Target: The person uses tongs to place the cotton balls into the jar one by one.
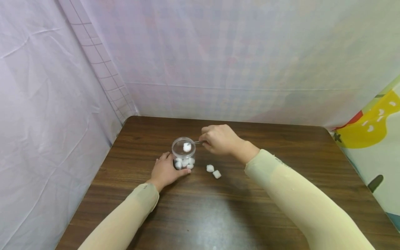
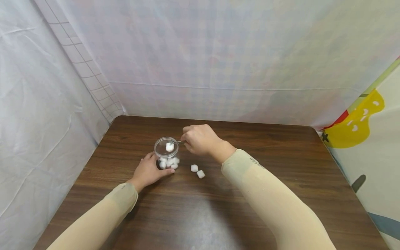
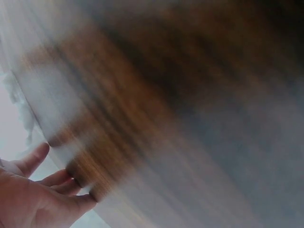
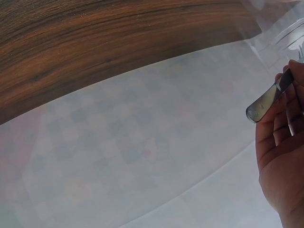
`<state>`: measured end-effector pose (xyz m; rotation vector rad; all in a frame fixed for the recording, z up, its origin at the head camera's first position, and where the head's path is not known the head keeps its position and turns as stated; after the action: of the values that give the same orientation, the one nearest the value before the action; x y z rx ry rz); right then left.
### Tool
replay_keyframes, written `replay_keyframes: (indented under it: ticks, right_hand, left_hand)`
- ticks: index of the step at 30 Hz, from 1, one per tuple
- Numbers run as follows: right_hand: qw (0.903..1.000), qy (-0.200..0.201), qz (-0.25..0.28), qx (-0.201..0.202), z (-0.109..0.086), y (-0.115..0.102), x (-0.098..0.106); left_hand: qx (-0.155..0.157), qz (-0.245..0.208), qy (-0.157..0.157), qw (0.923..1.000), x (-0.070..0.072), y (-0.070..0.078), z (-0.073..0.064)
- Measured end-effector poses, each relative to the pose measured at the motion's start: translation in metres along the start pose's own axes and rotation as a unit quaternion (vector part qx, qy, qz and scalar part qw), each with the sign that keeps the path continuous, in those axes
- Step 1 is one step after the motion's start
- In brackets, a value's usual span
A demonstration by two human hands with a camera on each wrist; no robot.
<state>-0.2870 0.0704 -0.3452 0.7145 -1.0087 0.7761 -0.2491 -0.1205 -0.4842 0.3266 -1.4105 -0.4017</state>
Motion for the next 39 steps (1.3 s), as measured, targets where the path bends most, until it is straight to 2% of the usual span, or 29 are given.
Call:
replay_keyframes:
  ticks: [16,24,30,35,39]
  right_hand:
    - [1.0000,-0.007,-0.003,-0.006,-0.004,0.003,0.003]
    - [0.9999,0.013,-0.003,-0.011,-0.013,0.010,0.008]
    - [0.9993,0.025,0.006,-0.025,-0.038,0.027,0.009]
    - [0.9990,-0.003,0.009,-0.045,-0.071,0.039,0.002]
    - [0.9981,-0.032,0.015,-0.051,-0.099,0.040,-0.010]
  left_hand:
    - [-0.002,-0.003,-0.004,1.0000,-0.001,-0.001,-0.001]
    - [0.000,-0.002,-0.008,1.0000,-0.003,-0.002,-0.001]
    - [0.000,0.000,-0.008,1.0000,-0.003,-0.002,-0.001]
    - [-0.001,0.002,-0.005,1.0000,-0.001,0.000,0.000]
    - [-0.001,0.001,-0.004,1.0000,0.000,0.000,0.001]
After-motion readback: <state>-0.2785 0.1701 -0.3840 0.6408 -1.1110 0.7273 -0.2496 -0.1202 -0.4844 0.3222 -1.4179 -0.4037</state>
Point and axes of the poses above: each hand's wrist, its own z-axis towards the middle knuckle, its own x-axis out of the back of the hand, y = z × x, the point moved 4 cm from there along z, towards the middle knuckle, and after that the axes turned 5 degrees about y, right-handed, at the moved point
